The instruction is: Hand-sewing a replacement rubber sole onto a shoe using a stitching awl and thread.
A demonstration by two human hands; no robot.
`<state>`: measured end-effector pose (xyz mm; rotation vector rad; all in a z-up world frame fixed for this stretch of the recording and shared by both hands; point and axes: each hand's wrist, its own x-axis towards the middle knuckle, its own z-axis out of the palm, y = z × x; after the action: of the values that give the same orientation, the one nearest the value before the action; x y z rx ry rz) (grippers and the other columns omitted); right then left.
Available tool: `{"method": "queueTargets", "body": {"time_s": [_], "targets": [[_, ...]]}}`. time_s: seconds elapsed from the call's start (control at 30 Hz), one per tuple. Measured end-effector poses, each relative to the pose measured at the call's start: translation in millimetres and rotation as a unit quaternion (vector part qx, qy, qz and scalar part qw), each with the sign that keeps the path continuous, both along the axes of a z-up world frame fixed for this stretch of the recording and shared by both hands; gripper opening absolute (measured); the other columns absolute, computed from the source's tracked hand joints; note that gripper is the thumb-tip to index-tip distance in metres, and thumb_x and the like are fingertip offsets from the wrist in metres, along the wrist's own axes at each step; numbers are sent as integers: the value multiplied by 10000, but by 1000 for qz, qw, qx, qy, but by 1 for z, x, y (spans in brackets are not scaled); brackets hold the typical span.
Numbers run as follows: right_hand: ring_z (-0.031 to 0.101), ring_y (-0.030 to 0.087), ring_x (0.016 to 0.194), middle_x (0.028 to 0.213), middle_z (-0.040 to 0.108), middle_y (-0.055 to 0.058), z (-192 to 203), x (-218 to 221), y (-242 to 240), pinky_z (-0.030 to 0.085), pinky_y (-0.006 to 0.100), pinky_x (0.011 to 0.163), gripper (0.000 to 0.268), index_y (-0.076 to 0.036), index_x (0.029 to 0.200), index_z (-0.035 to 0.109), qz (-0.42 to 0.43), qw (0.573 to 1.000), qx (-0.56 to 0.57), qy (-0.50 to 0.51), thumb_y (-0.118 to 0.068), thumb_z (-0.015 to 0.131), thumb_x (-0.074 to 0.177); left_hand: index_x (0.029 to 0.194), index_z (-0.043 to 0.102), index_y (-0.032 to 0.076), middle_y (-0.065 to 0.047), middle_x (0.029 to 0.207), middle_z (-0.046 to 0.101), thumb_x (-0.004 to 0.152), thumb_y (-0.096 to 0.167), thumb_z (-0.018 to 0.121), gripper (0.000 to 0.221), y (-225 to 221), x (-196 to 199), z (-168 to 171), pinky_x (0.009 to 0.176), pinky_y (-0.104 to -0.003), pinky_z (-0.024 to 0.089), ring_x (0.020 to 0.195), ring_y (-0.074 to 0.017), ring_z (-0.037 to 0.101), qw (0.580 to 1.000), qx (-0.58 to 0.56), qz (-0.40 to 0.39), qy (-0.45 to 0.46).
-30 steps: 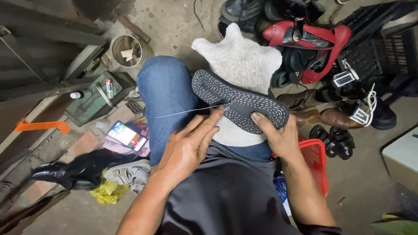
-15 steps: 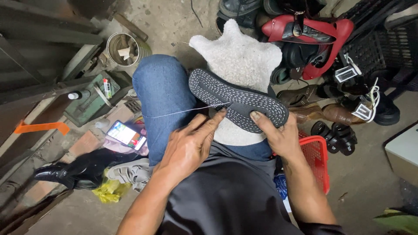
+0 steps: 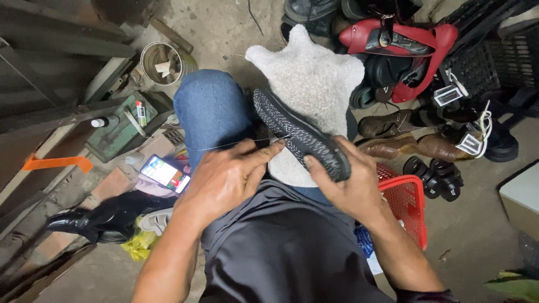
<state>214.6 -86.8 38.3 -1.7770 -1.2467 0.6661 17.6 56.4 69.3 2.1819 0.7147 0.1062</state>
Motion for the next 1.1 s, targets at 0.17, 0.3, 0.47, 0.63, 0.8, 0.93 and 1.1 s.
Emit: {"method": "queueTargets", "body": {"time_s": [0.17, 0.3, 0.47, 0.63, 0.8, 0.93, 1.1], "targets": [[716, 321, 710, 857, 704, 132, 18, -12, 15, 558, 379, 578, 200, -18, 945, 706, 42, 990, 14, -132, -215, 740, 939, 1178, 791, 235, -132, 893, 750, 938, 159, 543, 353, 4, 8, -11, 585, -543, 576, 712, -430, 722, 999, 44, -14, -7], [716, 460, 870, 954, 701, 274, 40, -17, 26, 583, 521, 689, 443, 85, 1046, 676, 102, 991, 14, -89, -307, 788, 873, 1199, 789, 219, -184, 924, 779, 916, 124, 566, 372, 16, -7, -12, 630, -572, 579, 836, -464, 726, 999, 21, -10, -27], [696, 388, 834, 955, 722, 136, 18, 16, 21, 562, 465, 699, 180, -67, 1064, 742, 54, 993, 1, -103, -178, 706, 927, 1181, 764, 281, -47, 876, 724, 974, 150, 529, 339, 18, -33, -26, 679, -462, 579, 811, -345, 709, 999, 47, 17, 17], [522, 488, 1262, 1339, 613, 205, 4, 3, 41, 459, 579, 1033, 246, -48, 1204, 698, 52, 960, 92, -260, -110, 731, 969, 970, 732, 222, 15, 732, 628, 983, 149, 555, 192, 13, -25, -32, 685, -380, 567, 768, -254, 670, 994, 110, 18, 14], [544, 415, 1325, 1362, 642, 109, -12, -16, 33, 454, 457, 991, 75, -113, 1038, 697, 135, 966, 110, -190, -88, 688, 968, 972, 705, 174, -46, 687, 584, 1043, 199, 553, 170, 16, -21, -29, 618, -387, 555, 708, -287, 652, 996, 77, 30, -34], [723, 348, 1089, 1185, 744, 153, 22, -2, 25, 569, 448, 899, 68, -44, 966, 711, 158, 968, 22, 195, -45, 644, 974, 942, 705, 154, -53, 671, 595, 1043, 247, 594, 177, 13, -21, -35, 628, -387, 546, 712, -291, 651, 997, 57, 38, -44], [778, 283, 867, 947, 781, 120, 12, -2, 49, 605, 389, 740, 252, -98, 1217, 728, 136, 987, -53, 71, -130, 531, 1062, 1051, 728, 142, -57, 713, 614, 1032, 294, 601, 198, 16, -22, -36, 620, -401, 548, 743, -301, 656, 995, 75, 7, -63]]}}
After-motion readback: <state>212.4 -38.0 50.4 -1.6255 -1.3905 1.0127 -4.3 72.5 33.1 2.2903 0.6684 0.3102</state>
